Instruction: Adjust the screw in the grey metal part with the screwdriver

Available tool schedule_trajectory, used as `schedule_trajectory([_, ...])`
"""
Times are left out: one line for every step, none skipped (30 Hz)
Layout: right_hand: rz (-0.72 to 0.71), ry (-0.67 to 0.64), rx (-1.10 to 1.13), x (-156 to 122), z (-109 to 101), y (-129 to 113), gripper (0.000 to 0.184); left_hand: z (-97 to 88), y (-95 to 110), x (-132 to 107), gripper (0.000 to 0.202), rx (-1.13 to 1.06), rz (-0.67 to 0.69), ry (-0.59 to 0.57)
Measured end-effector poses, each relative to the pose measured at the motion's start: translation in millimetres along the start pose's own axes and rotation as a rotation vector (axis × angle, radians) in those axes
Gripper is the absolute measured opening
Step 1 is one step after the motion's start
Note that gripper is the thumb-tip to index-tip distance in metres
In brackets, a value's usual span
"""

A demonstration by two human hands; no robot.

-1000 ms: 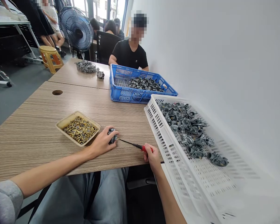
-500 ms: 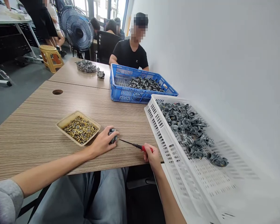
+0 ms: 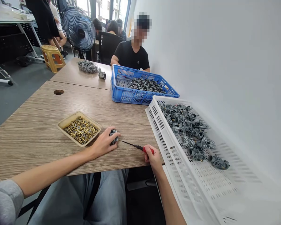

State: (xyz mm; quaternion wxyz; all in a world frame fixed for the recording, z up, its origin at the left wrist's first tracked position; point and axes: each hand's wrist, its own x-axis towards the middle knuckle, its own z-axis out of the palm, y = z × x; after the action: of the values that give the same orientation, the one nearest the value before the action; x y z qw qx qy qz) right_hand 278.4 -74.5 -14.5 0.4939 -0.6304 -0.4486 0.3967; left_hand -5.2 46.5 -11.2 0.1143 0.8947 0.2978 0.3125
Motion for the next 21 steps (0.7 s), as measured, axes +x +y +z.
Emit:
schedule_trajectory([-0.011,-0.011,0.006,0.1,-0.6,-0.1,0.045,-0.4,-0.1,0.3,0.042,-0.007,-0.002,-0.001])
schedule_trajectory([-0.019,-0.021,0.014,0.2,-1.2,-0.3,0.043,-0.6,-0.3,0.5,0.043,-0.012,-0.004,-0.002])
schedule_trajectory([-0.025,-0.032,0.023,0.3,-1.6,-0.3,0.040,-0.7,-0.7,0.6,0.043,-0.016,-0.007,-0.002])
schedule_trajectory([-0.028,-0.042,0.030,0.4,-1.9,-0.3,0.038,-0.8,-1.0,0.6,0.043,-0.019,-0.010,-0.002])
schedule_trajectory([-0.031,-0.050,0.036,0.6,-2.1,0.0,0.037,-0.7,-1.4,0.5,0.044,-0.020,-0.012,-0.002])
schedule_trajectory([-0.032,-0.054,0.038,0.8,-2.3,0.5,0.036,-0.6,-1.8,0.3,0.044,-0.020,-0.012,-0.002])
schedule_trajectory([-0.031,-0.055,0.038,1.0,-2.4,1.1,0.036,-0.4,-2.2,0.1,0.044,-0.020,-0.011,-0.002])
schedule_trajectory([-0.028,-0.055,0.035,1.2,-2.4,1.9,0.037,-0.3,-2.4,0.0,0.044,-0.019,-0.008,-0.002])
schedule_trajectory([-0.024,-0.053,0.029,1.3,-2.5,2.6,0.038,-0.2,-2.6,-0.2,0.044,-0.017,-0.007,-0.001])
schedule_trajectory([-0.021,-0.052,0.024,1.3,-2.6,3.2,0.039,-0.2,-2.6,-0.2,0.044,-0.016,-0.006,0.001])
schedule_trajectory([-0.017,-0.051,0.022,1.2,-2.7,3.6,0.039,-0.2,-2.6,-0.2,0.044,-0.015,-0.007,0.002])
schedule_trajectory([-0.014,-0.053,0.023,0.8,-2.9,3.6,0.038,-0.2,-2.5,-0.2,0.044,-0.016,-0.009,0.003])
schedule_trajectory([-0.012,-0.056,0.031,0.3,-3.1,3.2,0.037,-0.3,-2.4,-0.1,0.044,-0.018,-0.011,0.004])
schedule_trajectory([-0.010,-0.064,0.045,-0.5,-3.4,2.4,0.036,-0.4,-2.3,-0.1,0.044,-0.021,-0.015,0.004])
schedule_trajectory([-0.008,-0.073,0.062,-1.3,-3.7,1.4,0.034,-0.4,-2.3,0.0,0.044,-0.025,-0.017,0.004])
schedule_trajectory([-0.007,-0.082,0.079,-2.2,-4.0,0.2,0.033,-0.4,-2.3,0.0,0.044,-0.028,-0.020,0.005])
schedule_trajectory([-0.006,-0.089,0.090,-3.0,-4.3,-0.9,0.032,-0.4,-2.4,0.0,0.045,-0.032,-0.023,0.005])
schedule_trajectory([-0.007,-0.094,0.095,-3.7,-4.5,-1.8,0.032,-0.3,-2.5,0.1,0.045,-0.036,-0.025,0.007])
schedule_trajectory([-0.009,-0.097,0.094,-4.1,-4.6,-2.3,0.032,-0.2,-2.7,0.1,0.045,-0.040,-0.026,0.009])
schedule_trajectory([-0.008,-0.097,0.088,-4.1,-4.5,-2.4,0.032,0.0,-2.8,0.1,0.046,-0.044,-0.028,0.011])
schedule_trajectory([-0.004,-0.094,0.081,-3.9,-4.3,-1.9,0.033,0.1,-3.0,0.1,0.046,-0.048,-0.028,0.012])
